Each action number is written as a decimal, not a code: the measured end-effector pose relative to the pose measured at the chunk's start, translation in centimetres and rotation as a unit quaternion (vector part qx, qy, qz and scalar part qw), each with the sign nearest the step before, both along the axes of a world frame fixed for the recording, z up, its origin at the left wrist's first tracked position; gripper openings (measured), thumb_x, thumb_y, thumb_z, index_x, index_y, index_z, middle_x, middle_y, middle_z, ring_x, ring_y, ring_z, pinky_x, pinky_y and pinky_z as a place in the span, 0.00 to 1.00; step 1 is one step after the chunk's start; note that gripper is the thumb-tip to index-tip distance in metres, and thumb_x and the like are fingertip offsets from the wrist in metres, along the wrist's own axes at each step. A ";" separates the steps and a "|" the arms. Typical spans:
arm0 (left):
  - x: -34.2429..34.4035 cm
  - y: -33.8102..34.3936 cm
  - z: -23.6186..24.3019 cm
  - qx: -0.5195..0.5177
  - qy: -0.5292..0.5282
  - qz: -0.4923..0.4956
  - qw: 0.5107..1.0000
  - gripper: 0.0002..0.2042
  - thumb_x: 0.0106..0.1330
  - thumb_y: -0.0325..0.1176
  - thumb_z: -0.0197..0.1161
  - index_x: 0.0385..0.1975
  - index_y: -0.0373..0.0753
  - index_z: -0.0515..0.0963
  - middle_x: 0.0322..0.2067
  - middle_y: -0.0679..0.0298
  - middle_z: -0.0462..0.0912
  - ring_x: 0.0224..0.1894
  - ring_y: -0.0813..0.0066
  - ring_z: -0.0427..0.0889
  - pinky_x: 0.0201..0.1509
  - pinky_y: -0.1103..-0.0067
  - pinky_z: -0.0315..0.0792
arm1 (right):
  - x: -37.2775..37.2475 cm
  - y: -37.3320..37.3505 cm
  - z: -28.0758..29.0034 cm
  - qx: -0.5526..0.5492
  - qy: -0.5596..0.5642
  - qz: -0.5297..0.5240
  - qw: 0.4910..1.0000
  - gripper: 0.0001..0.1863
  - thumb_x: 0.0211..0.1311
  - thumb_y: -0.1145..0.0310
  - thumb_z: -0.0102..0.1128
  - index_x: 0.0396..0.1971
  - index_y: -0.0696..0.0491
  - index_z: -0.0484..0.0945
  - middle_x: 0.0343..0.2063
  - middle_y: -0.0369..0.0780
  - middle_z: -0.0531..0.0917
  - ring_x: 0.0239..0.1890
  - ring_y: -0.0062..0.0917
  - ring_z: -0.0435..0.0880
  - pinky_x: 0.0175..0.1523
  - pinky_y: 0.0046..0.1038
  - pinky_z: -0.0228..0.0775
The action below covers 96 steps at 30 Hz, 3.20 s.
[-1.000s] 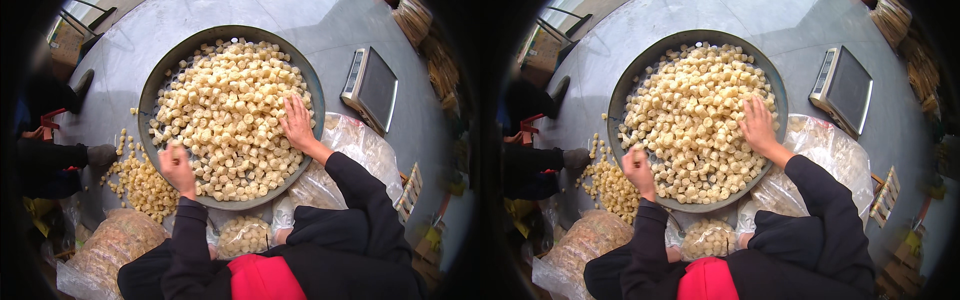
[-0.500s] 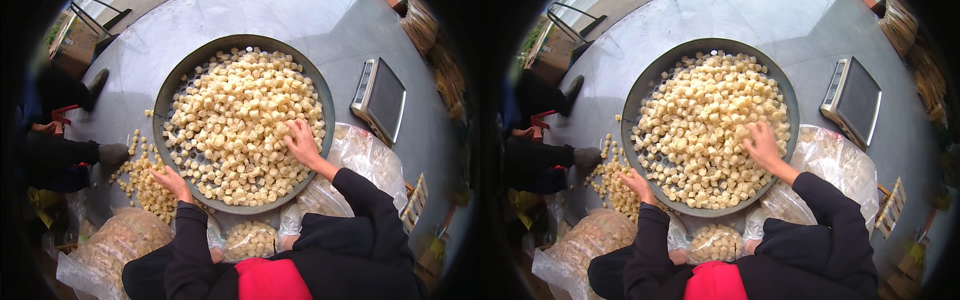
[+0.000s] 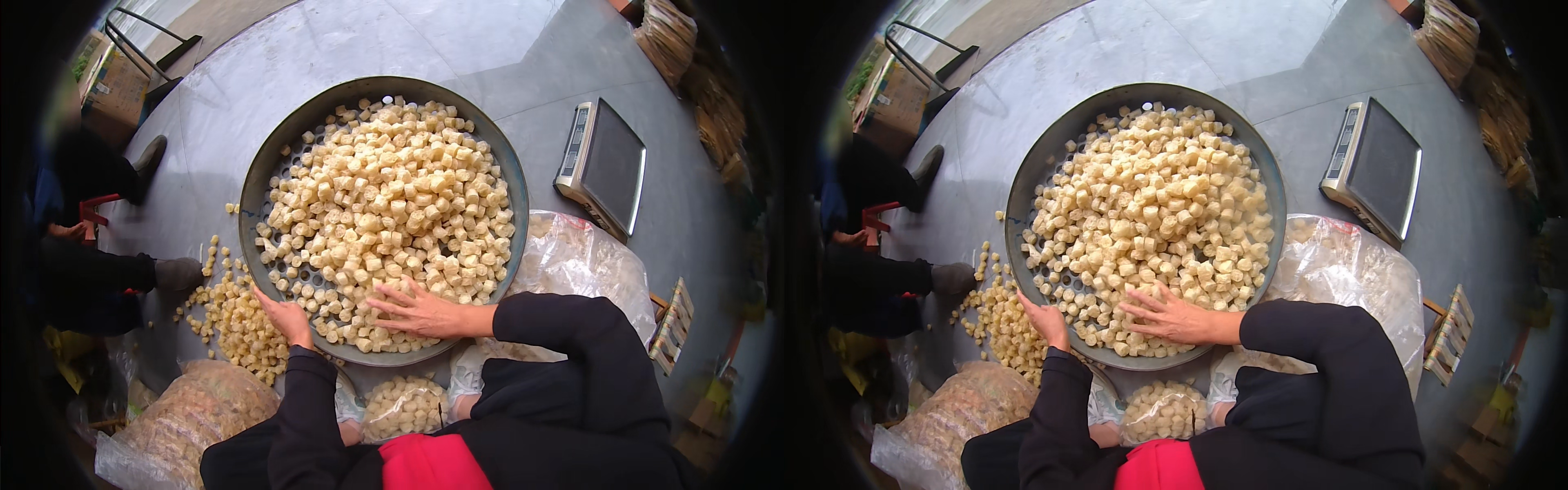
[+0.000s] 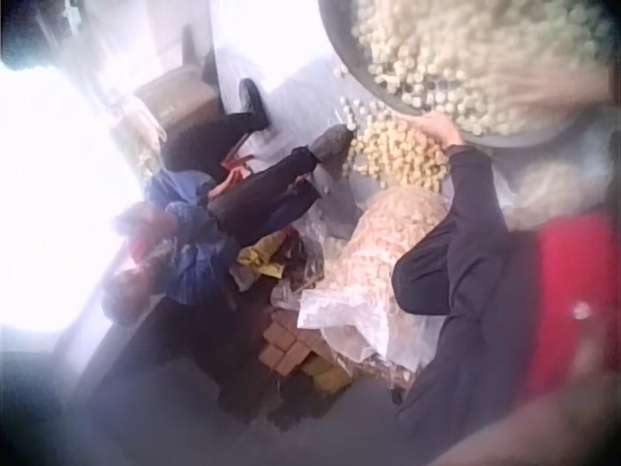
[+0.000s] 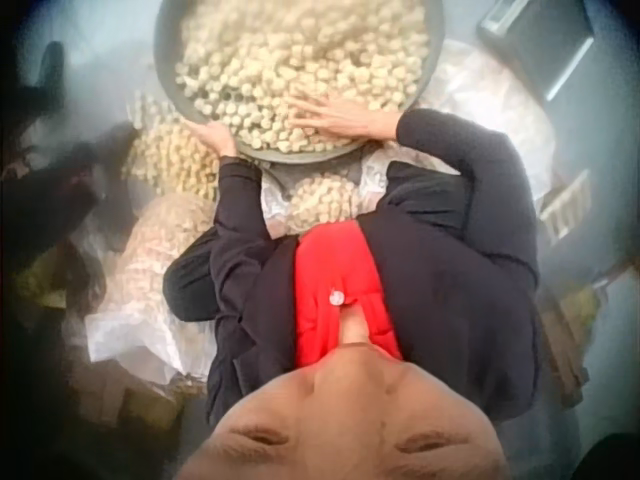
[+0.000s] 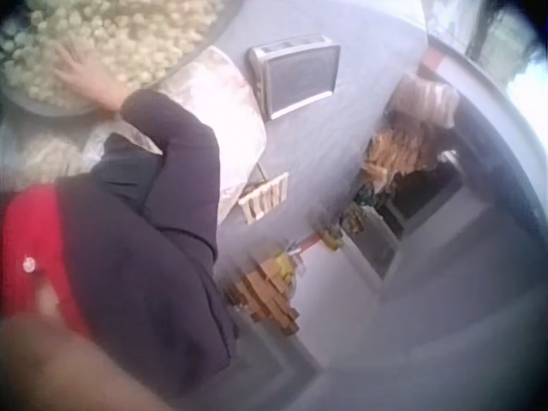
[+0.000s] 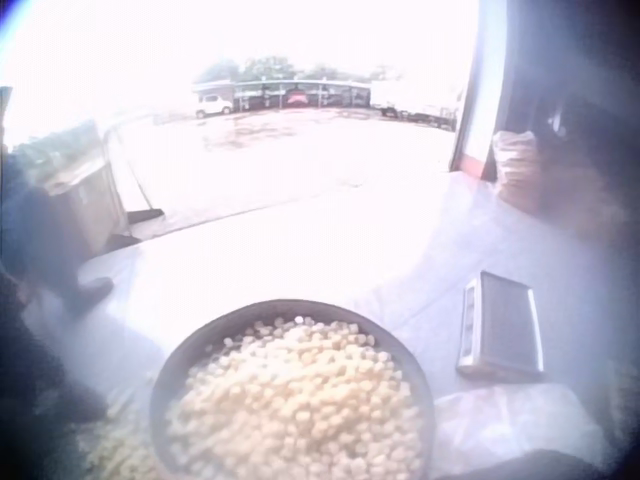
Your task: The person sits on the floor and sorts small, pale, cylindrical food items from a large perforated tray into a clear plastic bag. They repeatedly scoop items with both hands, transfer them into the bag, and occasionally spread or rearrange the remaining items on the tray.
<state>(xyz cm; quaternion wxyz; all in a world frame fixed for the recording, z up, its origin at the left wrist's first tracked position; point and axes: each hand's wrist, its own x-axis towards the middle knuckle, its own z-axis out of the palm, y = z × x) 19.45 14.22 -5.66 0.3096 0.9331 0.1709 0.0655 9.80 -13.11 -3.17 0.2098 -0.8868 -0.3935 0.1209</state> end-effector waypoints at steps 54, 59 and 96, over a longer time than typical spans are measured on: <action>7.5 1.8 6.6 -0.038 -0.008 -0.072 0.997 0.20 0.48 0.20 0.50 0.44 0.33 0.75 0.32 0.49 0.82 0.39 0.48 0.81 0.44 0.66 0.72 | -3.9 -9.0 10.9 0.074 0.045 -0.069 0.994 0.09 0.39 0.75 0.58 0.26 0.52 0.75 0.22 0.34 0.71 0.29 0.27 0.75 0.27 0.29 0.70; 8.3 0.8 14.7 0.018 0.045 -0.065 0.997 0.15 0.48 0.24 0.56 0.39 0.34 0.74 0.33 0.49 0.82 0.38 0.48 0.80 0.42 0.65 0.72 | -2.9 -9.8 14.9 0.161 0.071 -0.161 0.971 0.08 0.38 0.77 0.62 0.22 0.51 0.77 0.20 0.34 0.72 0.27 0.28 0.76 0.26 0.29 0.69; 1.2 0.5 1.7 -0.045 0.060 -0.012 0.997 0.16 0.47 0.18 0.47 0.39 0.31 0.59 0.35 0.41 0.74 0.39 0.41 0.76 0.48 0.62 0.66 | -3.3 -0.7 -0.1 -0.103 0.015 0.137 0.985 0.20 0.52 0.69 0.53 0.41 0.70 0.74 0.20 0.42 0.78 0.27 0.30 0.80 0.23 0.28 0.71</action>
